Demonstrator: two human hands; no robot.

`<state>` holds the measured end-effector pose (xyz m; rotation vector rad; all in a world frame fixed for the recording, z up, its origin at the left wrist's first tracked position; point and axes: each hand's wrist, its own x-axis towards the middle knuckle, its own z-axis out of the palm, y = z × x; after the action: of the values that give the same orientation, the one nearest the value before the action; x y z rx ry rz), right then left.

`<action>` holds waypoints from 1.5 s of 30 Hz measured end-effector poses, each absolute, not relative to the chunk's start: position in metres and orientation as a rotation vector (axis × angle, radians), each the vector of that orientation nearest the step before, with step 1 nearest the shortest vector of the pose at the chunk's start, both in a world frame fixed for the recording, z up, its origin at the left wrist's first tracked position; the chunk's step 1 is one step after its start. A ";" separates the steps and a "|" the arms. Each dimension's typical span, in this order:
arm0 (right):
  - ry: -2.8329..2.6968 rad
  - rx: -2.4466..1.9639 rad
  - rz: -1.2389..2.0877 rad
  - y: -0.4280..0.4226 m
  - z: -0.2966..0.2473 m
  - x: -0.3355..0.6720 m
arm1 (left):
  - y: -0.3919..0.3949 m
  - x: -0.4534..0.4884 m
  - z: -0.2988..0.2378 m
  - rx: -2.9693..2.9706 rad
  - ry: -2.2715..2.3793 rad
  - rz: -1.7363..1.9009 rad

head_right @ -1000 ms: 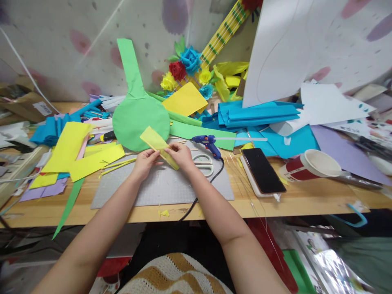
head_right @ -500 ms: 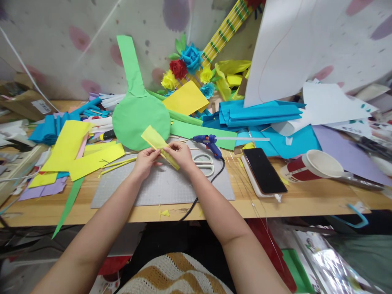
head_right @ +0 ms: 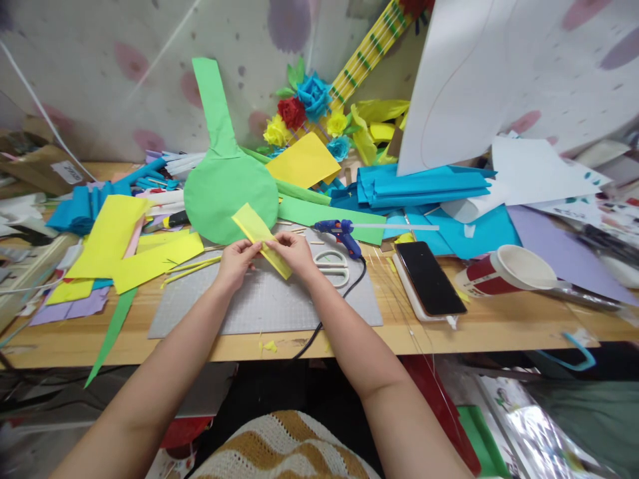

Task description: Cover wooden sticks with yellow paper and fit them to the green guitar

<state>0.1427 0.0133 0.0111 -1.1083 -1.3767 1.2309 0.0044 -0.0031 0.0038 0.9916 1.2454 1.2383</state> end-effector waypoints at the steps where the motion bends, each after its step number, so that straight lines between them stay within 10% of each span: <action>1: -1.368 -1.103 1.242 0.013 0.011 0.142 | -0.003 0.004 0.004 0.998 1.251 1.242; 45: -1.497 -1.209 1.338 0.016 -0.003 0.149 | 0.000 0.000 0.004 0.800 1.154 1.294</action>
<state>0.1488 0.0159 -0.0026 -1.2085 -1.4972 1.3385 -0.0003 -0.0002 0.0041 0.8000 1.1545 1.2939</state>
